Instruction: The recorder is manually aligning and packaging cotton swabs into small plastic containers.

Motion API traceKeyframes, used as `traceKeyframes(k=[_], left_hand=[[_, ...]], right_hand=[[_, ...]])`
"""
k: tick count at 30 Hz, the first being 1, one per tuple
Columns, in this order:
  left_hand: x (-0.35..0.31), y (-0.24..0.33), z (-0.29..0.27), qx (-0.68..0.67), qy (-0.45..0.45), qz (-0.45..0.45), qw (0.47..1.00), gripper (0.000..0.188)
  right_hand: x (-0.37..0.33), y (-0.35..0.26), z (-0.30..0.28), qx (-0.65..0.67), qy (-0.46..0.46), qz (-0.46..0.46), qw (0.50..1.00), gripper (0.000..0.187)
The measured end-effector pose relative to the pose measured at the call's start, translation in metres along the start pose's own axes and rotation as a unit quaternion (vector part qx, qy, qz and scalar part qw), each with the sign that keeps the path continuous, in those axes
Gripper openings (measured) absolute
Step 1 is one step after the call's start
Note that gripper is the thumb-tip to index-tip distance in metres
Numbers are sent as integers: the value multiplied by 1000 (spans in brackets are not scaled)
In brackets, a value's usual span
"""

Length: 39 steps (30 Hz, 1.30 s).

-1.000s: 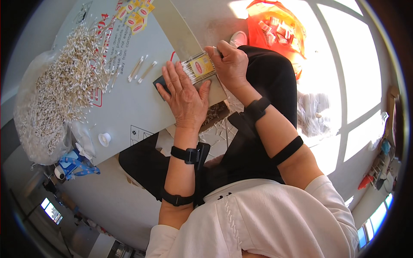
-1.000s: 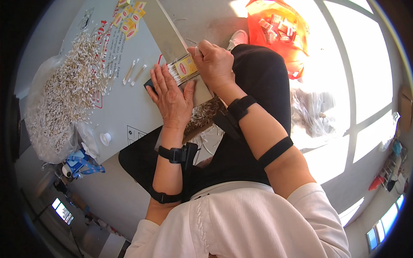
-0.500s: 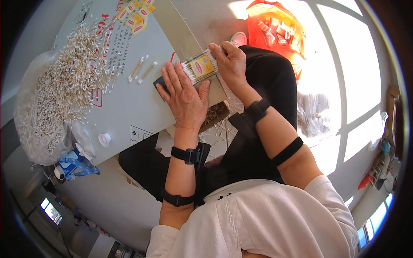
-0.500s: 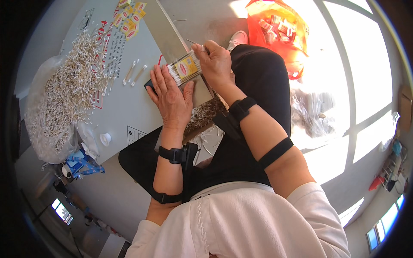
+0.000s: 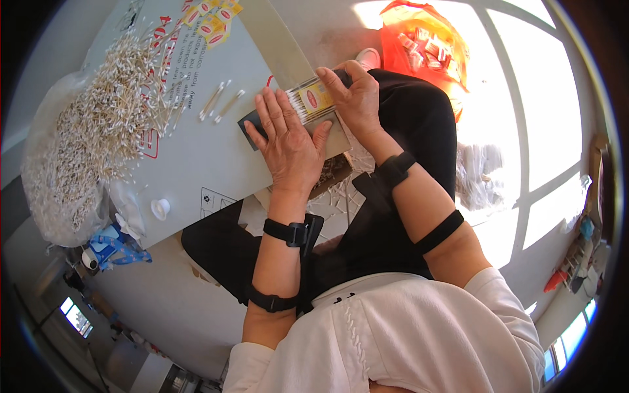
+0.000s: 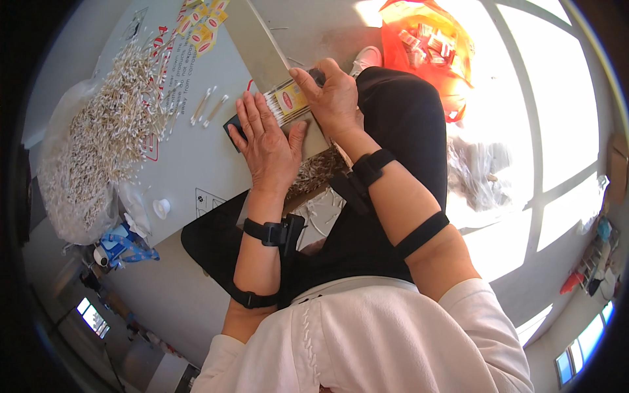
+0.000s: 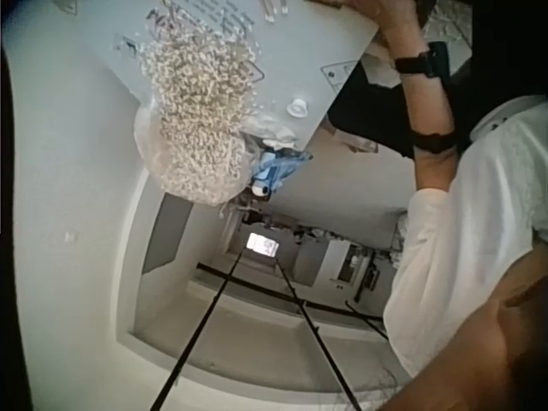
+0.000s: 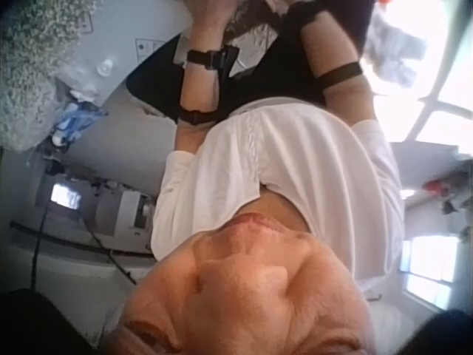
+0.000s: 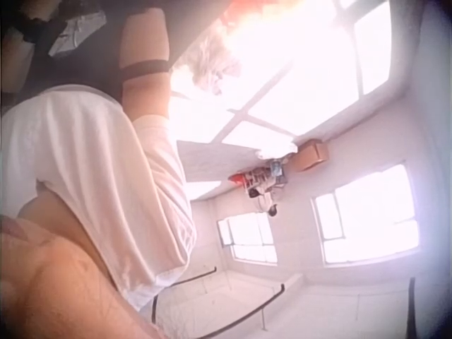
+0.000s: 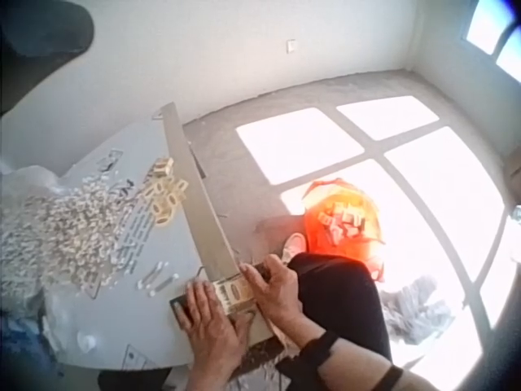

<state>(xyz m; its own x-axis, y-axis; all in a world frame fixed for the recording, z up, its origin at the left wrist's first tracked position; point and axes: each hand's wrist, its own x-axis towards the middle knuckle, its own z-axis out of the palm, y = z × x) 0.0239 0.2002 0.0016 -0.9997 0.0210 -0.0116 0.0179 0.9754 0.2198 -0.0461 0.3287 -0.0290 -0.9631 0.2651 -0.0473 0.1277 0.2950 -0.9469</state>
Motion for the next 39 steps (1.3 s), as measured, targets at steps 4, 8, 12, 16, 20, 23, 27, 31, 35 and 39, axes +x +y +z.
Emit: traceKeyframes(k=[4,8,12,16,20,23,27,31,35,39], left_hand=[[1,1,3,-7,18,-5,1000,94],[1,0,4,-22,39,-5,999,93],[1,1,4,-13,34,-4,999,93],[1,0,5,-20,51,2,999,89],[1,0,5,-21,51,0,998,87],[1,0,4,-22,49,-1,999,86],[1,0,3,-23,33,-2,999,89],[1,0,3,-18,30,0,999,88],[1,0,3,-22,28,-1,999,88],[2,0,4,-23,29,-1,999,87]], right_hand=[[-1,-1,1,0,-6,3,1000,46],[1,4,3,4,-1,-3,1000,46],[3,8,4,5,-4,2,1000,46],[2,6,4,4,-11,18,1000,46],[2,5,4,4,-10,27,1000,46],[2,5,4,12,-11,29,999,45],[2,5,4,0,-8,33,999,44],[1,2,3,11,4,28,1000,44],[0,0,3,7,9,27,1000,43],[0,1,3,9,10,21,1000,43]])
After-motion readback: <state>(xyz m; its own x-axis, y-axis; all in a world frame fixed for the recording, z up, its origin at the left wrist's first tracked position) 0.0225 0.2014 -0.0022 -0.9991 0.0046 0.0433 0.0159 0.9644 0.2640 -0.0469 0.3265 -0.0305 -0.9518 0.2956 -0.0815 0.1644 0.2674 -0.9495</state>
